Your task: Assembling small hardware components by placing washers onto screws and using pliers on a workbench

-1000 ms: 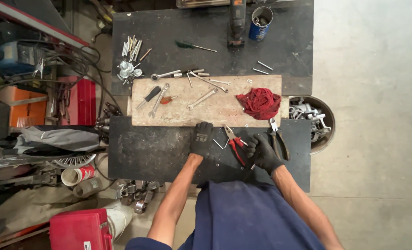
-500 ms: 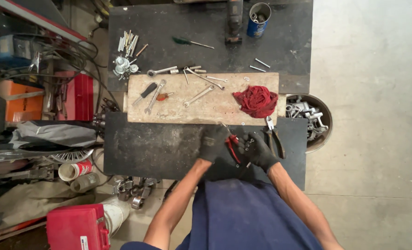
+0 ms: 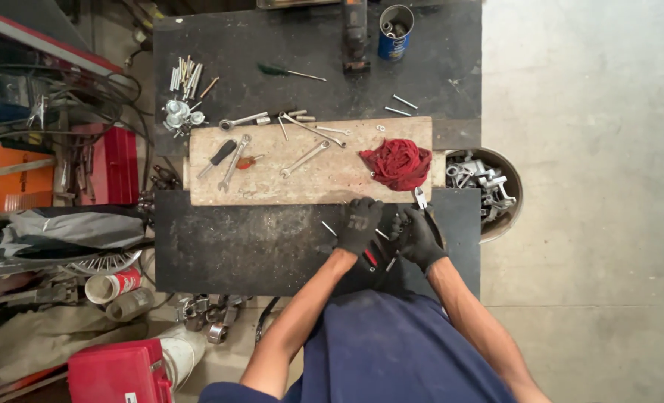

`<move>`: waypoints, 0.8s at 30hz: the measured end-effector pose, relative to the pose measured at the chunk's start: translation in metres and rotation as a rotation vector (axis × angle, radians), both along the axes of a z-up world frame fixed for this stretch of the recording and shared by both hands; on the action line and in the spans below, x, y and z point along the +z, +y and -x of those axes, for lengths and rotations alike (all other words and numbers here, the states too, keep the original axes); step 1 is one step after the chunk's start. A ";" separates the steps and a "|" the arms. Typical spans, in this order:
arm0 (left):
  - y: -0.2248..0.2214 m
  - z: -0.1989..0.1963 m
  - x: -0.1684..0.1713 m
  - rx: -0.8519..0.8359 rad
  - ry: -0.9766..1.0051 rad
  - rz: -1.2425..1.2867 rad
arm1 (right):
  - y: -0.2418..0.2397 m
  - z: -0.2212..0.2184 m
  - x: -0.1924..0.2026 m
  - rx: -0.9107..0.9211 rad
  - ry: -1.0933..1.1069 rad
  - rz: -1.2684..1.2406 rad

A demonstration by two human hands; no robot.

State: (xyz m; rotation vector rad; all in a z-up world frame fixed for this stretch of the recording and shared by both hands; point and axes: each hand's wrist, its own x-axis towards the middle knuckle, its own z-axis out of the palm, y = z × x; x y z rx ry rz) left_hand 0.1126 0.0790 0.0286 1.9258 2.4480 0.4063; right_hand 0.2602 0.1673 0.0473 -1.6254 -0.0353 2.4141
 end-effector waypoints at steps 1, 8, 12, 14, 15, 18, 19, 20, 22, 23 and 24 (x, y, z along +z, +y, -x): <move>0.004 0.003 -0.007 0.012 0.045 0.050 | 0.000 -0.001 -0.007 0.012 0.008 -0.023; 0.013 0.008 -0.016 -0.037 0.113 0.146 | 0.011 0.001 -0.020 0.034 0.006 -0.026; 0.017 0.006 -0.010 -0.064 0.235 0.103 | 0.013 0.004 -0.026 0.033 0.013 -0.018; 0.017 0.003 -0.010 -0.042 0.260 0.125 | 0.012 0.004 -0.019 0.034 0.000 -0.022; 0.018 0.003 -0.010 -0.043 0.274 0.107 | 0.013 0.005 -0.010 0.041 0.016 -0.033; 0.017 0.004 0.004 -0.045 0.244 0.055 | 0.014 0.005 -0.003 0.043 0.029 -0.036; 0.018 0.006 0.012 -0.048 0.203 0.018 | 0.016 0.006 -0.003 0.036 0.028 -0.031; 0.026 -0.004 0.027 -0.048 0.204 0.017 | 0.019 0.009 0.006 0.035 0.028 -0.032; 0.039 -0.026 0.056 0.204 -0.162 -0.631 | 0.020 0.012 0.025 0.038 0.029 -0.036; 0.037 -0.025 0.054 0.204 -0.163 -0.628 | 0.018 0.010 0.018 0.038 0.027 -0.034; 0.035 -0.023 0.051 0.144 -0.178 -0.521 | 0.016 0.009 0.010 0.036 0.016 -0.035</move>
